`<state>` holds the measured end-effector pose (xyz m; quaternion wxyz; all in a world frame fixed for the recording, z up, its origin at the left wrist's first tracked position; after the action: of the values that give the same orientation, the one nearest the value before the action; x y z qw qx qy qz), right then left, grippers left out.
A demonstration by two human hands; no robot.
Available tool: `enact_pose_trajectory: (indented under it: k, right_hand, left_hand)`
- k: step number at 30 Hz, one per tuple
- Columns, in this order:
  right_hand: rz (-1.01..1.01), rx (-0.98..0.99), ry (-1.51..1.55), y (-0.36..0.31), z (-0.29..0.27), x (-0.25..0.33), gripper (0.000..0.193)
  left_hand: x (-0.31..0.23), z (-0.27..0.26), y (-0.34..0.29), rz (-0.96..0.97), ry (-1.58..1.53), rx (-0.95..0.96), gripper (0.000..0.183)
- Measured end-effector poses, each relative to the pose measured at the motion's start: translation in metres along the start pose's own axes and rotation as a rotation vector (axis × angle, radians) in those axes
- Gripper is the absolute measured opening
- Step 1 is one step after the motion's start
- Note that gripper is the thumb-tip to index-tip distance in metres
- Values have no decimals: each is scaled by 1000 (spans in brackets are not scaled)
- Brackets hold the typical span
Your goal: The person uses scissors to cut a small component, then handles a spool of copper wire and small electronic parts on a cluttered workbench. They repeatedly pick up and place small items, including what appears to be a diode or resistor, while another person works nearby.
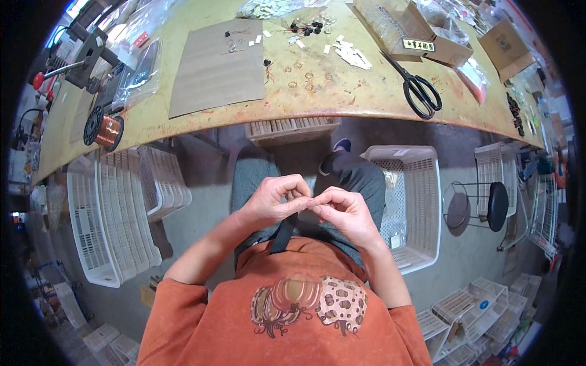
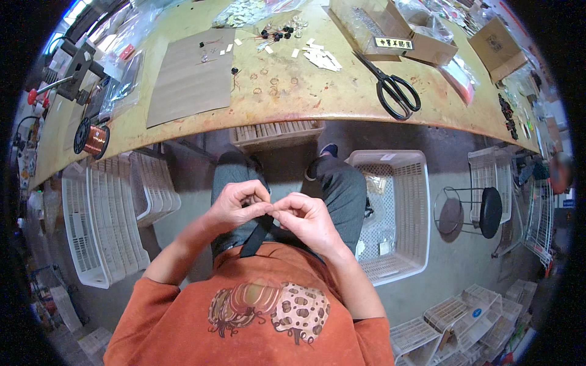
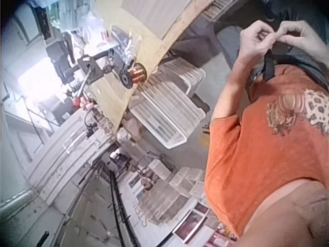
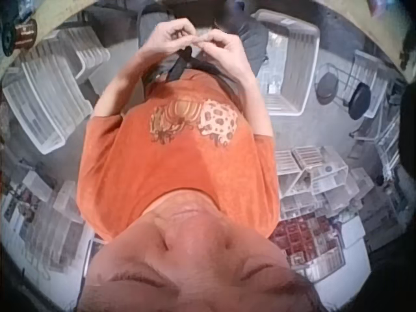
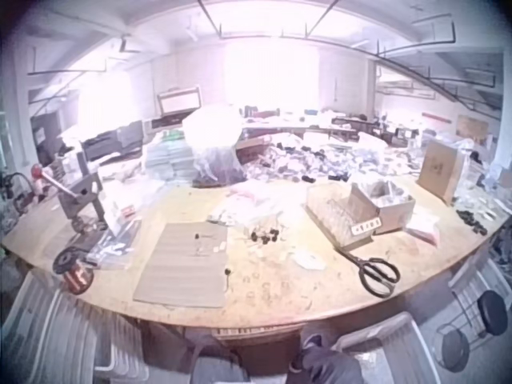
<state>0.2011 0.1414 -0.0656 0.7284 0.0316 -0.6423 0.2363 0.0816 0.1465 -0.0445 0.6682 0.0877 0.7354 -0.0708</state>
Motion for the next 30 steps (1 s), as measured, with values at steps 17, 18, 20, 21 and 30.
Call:
enact_pose_trajectory:
  k: [17,18,20,21,30]
  right_hand:
    - [-28,-192,375,6,-3,-16,13]
    - [-102,-204,302,7,-5,-10,13]
    - [-83,-192,300,5,-4,-12,14]
    - [-41,-187,333,6,-4,-16,14]
    - [94,-97,542,-2,-1,-22,22]
  left_hand:
    - [-15,1,-16,124,142,-275,28]
    - [-5,0,-15,57,67,-269,28]
    - [13,0,-13,-77,-84,-255,30]
    - [1,-8,-9,-14,-83,-342,30]
    - [-27,-7,8,125,109,-209,15]
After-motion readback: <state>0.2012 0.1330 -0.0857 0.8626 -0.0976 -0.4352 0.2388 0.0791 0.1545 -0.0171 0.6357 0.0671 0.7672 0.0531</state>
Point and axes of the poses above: each hand's wrist, its own y-axis towards the middle knuckle, its own z-axis out of the palm, x = y × z, the point moved 10 cm from there along y, towards the middle knuckle, and after that the axes turned 8 degrees about -x, right-handed, at the moved point
